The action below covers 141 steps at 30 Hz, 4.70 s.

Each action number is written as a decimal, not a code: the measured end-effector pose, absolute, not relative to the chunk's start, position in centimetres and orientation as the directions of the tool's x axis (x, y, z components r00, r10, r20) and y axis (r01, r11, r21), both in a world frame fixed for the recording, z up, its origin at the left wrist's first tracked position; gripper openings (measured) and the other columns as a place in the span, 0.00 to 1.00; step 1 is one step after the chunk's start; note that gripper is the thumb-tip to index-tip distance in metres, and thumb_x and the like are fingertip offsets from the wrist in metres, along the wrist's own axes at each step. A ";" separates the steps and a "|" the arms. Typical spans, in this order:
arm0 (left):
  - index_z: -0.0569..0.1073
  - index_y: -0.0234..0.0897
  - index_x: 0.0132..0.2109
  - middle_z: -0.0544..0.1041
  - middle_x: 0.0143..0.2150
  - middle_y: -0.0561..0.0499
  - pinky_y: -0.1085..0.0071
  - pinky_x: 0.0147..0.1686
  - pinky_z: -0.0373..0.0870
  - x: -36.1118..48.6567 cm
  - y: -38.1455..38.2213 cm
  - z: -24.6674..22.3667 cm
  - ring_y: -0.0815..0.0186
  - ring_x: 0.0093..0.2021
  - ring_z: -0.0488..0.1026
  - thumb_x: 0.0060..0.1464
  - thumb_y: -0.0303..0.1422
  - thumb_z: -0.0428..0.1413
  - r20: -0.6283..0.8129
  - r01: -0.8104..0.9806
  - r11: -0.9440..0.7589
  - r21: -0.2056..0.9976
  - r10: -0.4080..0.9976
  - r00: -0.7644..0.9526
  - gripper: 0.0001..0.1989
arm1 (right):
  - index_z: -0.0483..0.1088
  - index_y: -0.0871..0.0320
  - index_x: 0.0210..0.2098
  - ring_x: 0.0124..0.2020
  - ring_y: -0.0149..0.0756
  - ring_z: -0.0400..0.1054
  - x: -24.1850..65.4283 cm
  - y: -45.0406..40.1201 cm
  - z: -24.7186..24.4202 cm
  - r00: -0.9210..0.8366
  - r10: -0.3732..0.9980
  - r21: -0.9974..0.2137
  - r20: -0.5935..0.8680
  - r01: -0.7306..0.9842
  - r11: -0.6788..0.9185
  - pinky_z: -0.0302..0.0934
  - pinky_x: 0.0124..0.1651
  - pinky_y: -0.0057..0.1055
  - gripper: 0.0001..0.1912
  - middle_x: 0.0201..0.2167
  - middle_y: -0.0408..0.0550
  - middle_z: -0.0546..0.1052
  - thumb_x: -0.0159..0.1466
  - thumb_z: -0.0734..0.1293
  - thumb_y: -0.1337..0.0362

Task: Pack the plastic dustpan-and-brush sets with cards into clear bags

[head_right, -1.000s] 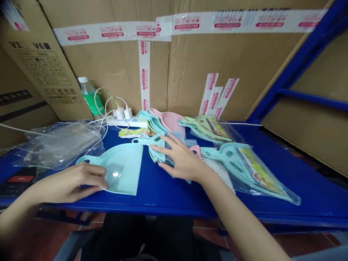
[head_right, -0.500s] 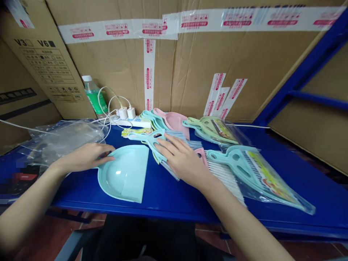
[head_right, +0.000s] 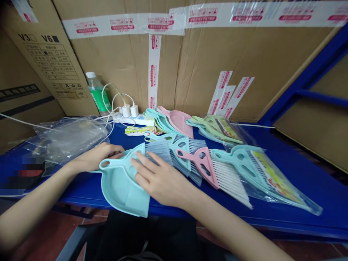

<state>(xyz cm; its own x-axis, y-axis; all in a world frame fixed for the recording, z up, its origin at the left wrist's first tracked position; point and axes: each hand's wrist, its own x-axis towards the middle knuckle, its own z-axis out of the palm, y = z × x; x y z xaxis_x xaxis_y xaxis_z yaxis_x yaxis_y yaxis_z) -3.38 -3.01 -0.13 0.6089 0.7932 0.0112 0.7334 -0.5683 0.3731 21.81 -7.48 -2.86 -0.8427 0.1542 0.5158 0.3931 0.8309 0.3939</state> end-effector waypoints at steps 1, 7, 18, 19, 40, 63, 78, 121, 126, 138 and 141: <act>0.63 0.38 0.26 0.64 0.20 0.56 0.74 0.24 0.54 -3.4 -3.0 -0.2 0.71 0.21 0.59 0.61 0.39 0.44 0.009 0.734 -0.555 0.391 0.800 0.600 0.17 | 0.76 0.62 0.38 0.59 0.48 0.66 21.3 -7.8 -2.9 -0.850 0.151 0.383 0.504 0.377 0.843 0.63 0.59 0.44 0.18 0.54 0.55 0.77 0.69 0.54 0.72; 0.64 0.37 0.28 0.64 0.22 0.57 0.75 0.26 0.56 -3.8 -2.5 -0.3 0.71 0.24 0.59 0.61 0.43 0.45 -0.021 0.699 -0.507 0.504 0.802 0.597 0.18 | 0.74 0.62 0.38 0.57 0.49 0.68 19.0 -9.2 -3.0 -0.888 0.221 0.298 0.404 0.356 0.886 0.65 0.56 0.44 0.16 0.54 0.56 0.76 0.68 0.55 0.72; 0.65 0.36 0.28 0.62 0.25 0.56 0.74 0.29 0.60 -4.1 -2.3 -0.5 0.70 0.27 0.59 0.62 0.44 0.43 -0.053 0.643 -0.472 0.603 0.781 0.622 0.20 | 0.74 0.63 0.44 0.60 0.55 0.63 17.8 -9.4 -3.4 -0.876 0.373 0.122 0.306 0.424 0.897 0.68 0.52 0.44 0.23 0.57 0.62 0.72 0.67 0.62 0.48; 0.64 0.36 0.28 0.62 0.25 0.56 0.74 0.29 0.60 -4.1 -2.3 -0.6 0.70 0.27 0.59 0.62 0.44 0.42 -0.054 0.637 -0.462 0.617 0.783 0.620 0.20 | 0.74 0.62 0.44 0.61 0.55 0.63 17.8 -9.4 -3.3 -0.879 0.378 0.097 0.291 0.420 0.902 0.67 0.53 0.44 0.23 0.57 0.61 0.72 0.67 0.62 0.48; 0.70 0.33 0.46 0.74 0.31 0.53 0.76 0.28 0.61 -4.8 -2.4 -1.1 0.69 0.29 0.65 0.61 0.47 0.49 -0.143 0.574 -0.420 0.702 0.708 0.692 0.20 | 0.62 0.64 0.64 0.71 0.56 0.39 18.8 -9.3 -2.4 -0.899 0.425 -0.313 0.103 0.376 0.872 0.43 0.68 0.54 0.39 0.69 0.62 0.55 0.63 0.64 0.42; 0.70 0.35 0.45 0.73 0.30 0.54 0.75 0.28 0.60 -4.1 -3.5 0.2 0.69 0.29 0.66 0.62 0.45 0.47 -0.191 0.657 -0.441 0.612 0.723 0.664 0.18 | 0.65 0.54 0.63 0.57 0.55 0.67 23.6 -2.5 -3.0 -0.487 0.811 -0.042 0.323 0.849 0.527 0.62 0.56 0.54 0.26 0.60 0.58 0.70 0.66 0.59 0.59; 0.70 0.34 0.46 0.70 0.25 0.57 0.76 0.25 0.57 -3.9 -3.4 0.0 0.70 0.24 0.63 0.60 0.44 0.50 -0.151 0.638 -0.450 0.625 0.732 0.664 0.17 | 0.65 0.60 0.62 0.68 0.55 0.50 23.0 -4.2 -2.1 -0.709 0.592 0.018 0.384 0.647 0.763 0.50 0.65 0.59 0.26 0.64 0.59 0.65 0.71 0.56 0.54; 0.66 0.34 0.46 0.69 0.25 0.57 0.79 0.20 0.54 -3.9 -2.9 -1.4 0.74 0.22 0.58 0.56 0.43 0.56 -0.151 0.483 -0.268 0.834 0.730 0.666 0.18 | 0.49 0.52 0.70 0.71 0.59 0.27 20.8 -6.1 -2.4 -0.882 0.468 -0.258 -0.048 0.464 0.847 0.29 0.64 0.71 0.38 0.72 0.60 0.41 0.67 0.63 0.46; 0.67 0.34 0.44 0.65 0.24 0.59 0.78 0.20 0.52 -3.9 -3.0 -1.2 0.74 0.22 0.56 0.59 0.43 0.54 -0.134 0.534 -0.338 0.775 0.738 0.661 0.16 | 0.48 0.54 0.70 0.71 0.59 0.26 20.8 -6.1 -2.4 -0.881 0.470 -0.249 -0.064 0.470 0.847 0.28 0.65 0.70 0.39 0.72 0.60 0.40 0.67 0.63 0.46; 0.68 0.34 0.45 0.66 0.27 0.57 0.78 0.24 0.58 -4.0 -3.2 -0.7 0.72 0.26 0.60 0.59 0.45 0.53 -0.135 0.515 -0.301 0.803 0.749 0.648 0.17 | 0.48 0.62 0.70 0.72 0.57 0.30 21.3 -5.4 -2.4 -0.869 0.494 -0.150 0.038 0.484 0.862 0.29 0.66 0.68 0.41 0.71 0.59 0.48 0.66 0.62 0.45; 0.67 0.35 0.46 0.69 0.28 0.56 0.77 0.25 0.59 -4.2 -3.0 -0.8 0.72 0.27 0.62 0.59 0.45 0.53 -0.126 0.507 -0.276 0.816 0.773 0.622 0.18 | 0.51 0.64 0.69 0.72 0.55 0.32 21.5 -5.2 -2.4 -0.861 0.500 -0.141 0.092 0.486 0.863 0.30 0.68 0.65 0.40 0.70 0.60 0.52 0.67 0.61 0.46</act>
